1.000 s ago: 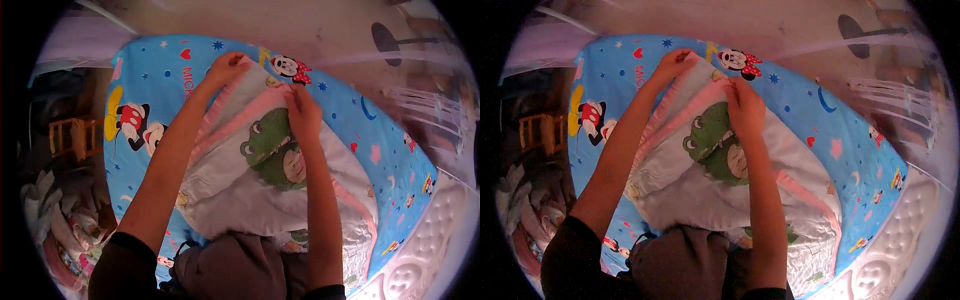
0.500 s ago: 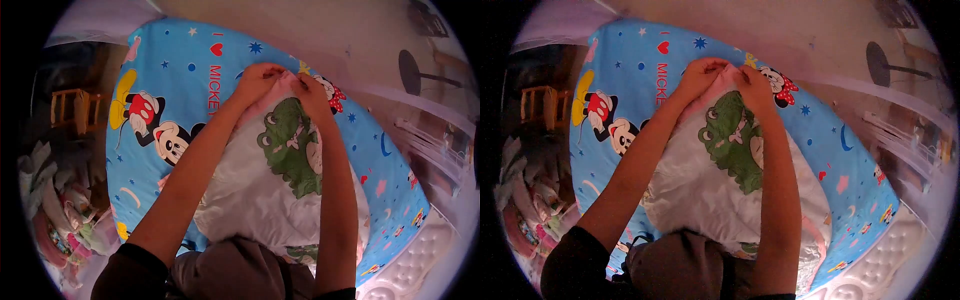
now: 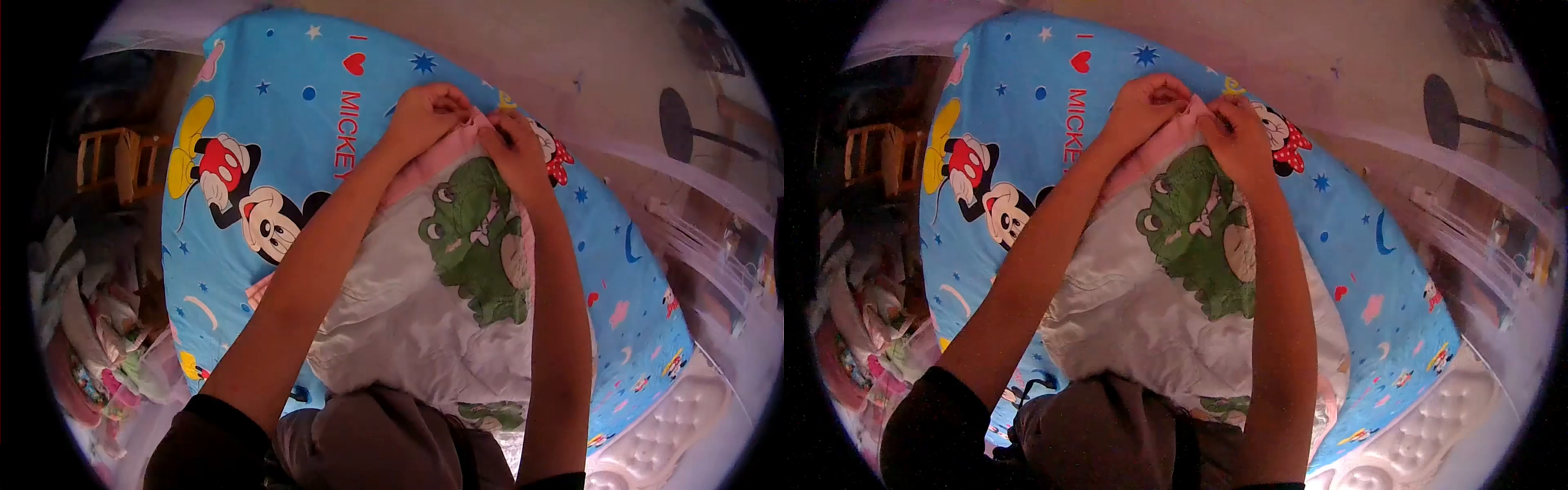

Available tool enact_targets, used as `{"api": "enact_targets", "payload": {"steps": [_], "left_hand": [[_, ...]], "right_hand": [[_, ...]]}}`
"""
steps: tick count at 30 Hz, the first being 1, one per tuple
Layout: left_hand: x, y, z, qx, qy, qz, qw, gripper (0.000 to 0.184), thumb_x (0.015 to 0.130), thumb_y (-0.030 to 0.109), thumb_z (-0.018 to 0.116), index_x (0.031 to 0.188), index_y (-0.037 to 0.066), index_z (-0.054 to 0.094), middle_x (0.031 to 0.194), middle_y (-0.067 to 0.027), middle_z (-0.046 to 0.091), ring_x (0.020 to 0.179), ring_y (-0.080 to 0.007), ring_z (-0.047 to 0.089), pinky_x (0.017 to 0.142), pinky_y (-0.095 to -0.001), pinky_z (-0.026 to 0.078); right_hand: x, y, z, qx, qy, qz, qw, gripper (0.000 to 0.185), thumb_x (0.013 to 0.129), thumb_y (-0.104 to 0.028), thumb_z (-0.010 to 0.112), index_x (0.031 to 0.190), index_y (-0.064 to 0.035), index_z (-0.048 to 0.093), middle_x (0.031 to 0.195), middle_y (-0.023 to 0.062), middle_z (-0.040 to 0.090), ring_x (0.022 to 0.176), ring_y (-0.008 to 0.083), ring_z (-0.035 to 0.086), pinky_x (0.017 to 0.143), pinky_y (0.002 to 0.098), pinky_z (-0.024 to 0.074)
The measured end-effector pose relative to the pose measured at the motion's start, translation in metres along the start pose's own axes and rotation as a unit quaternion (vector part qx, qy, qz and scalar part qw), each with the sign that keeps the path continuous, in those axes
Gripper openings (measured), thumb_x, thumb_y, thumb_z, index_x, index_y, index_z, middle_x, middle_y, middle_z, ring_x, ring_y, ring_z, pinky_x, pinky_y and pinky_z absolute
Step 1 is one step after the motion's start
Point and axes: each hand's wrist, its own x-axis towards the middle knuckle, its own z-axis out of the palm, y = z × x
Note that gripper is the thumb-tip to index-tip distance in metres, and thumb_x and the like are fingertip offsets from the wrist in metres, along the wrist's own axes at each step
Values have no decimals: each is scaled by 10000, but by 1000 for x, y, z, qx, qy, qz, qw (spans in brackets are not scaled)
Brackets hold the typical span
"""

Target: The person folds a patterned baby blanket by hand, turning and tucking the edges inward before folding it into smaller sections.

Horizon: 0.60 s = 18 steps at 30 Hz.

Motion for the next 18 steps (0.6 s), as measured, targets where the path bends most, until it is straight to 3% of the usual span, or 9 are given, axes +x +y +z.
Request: {"api": "enact_targets", "payload": {"steps": [6, 11, 14, 15, 17, 18], "left_hand": [[-3, 6, -14, -54, -66, 29, 996, 118, 766, -11, 592, 881, 10, 589, 855, -36, 614, 800, -97, 577, 731, -221, 470], [-17, 27, -16, -83, -128, 31, 988, 168, 779, -7, 583, 946, 9, 569, 907, -44, 606, 854, -108, 569, 764, -240, 463], [-53, 69, -11, -124, -177, 31, 976, 289, 732, 0, 625, 1007, 26, 541, 1007, -38, 556, 961, -126, 526, 872, -276, 419], [-69, 81, -11, -65, -140, 51, 987, 330, 710, 27, 648, 1021, 30, 535, 1019, -42, 550, 955, -136, 527, 862, -283, 420], [-100, 112, -18, -1, -96, 78, 992, 374, 688, 54, 670, 1034, 33, 529, 1031, -46, 545, 949, -146, 528, 851, -290, 420], [-115, 133, -25, 67, -105, 39, 991, 421, 654, 68, 691, 1039, 39, 523, 1024, -48, 543, 937, -150, 527, 842, -293, 418]], "right_hand": [[0, -12, -4, 106, -67, 130, 983, 211, 762, -164, 590, 861, 21, 562, 738, 66, 559, 661, 109, 506, 588, 246, 402], [-13, -31, -10, 160, -9, 128, 979, 245, 760, -141, 593, 946, 17, 569, 766, 81, 583, 688, 116, 531, 627, 256, 430], [-25, -56, -35, 123, -15, 98, 987, 261, 757, -124, 597, 983, 4, 570, 812, 79, 595, 716, 120, 544, 652, 256, 443], [-30, -65, -47, 72, -36, 58, 995, 269, 756, -115, 599, 998, -2, 568, 844, 77, 599, 737, 123, 549, 667, 253, 449], [-48, -95, -70, 34, 64, 48, 996, 236, 782, -87, 577, 1006, -13, 567, 880, 42, 596, 756, 110, 542, 691, 228, 439], [-58, -108, -82, 76, 107, 45, 990, 212, 796, -71, 560, 1001, -14, 568, 888, 29, 593, 770, 101, 536, 701, 218, 430]]}}
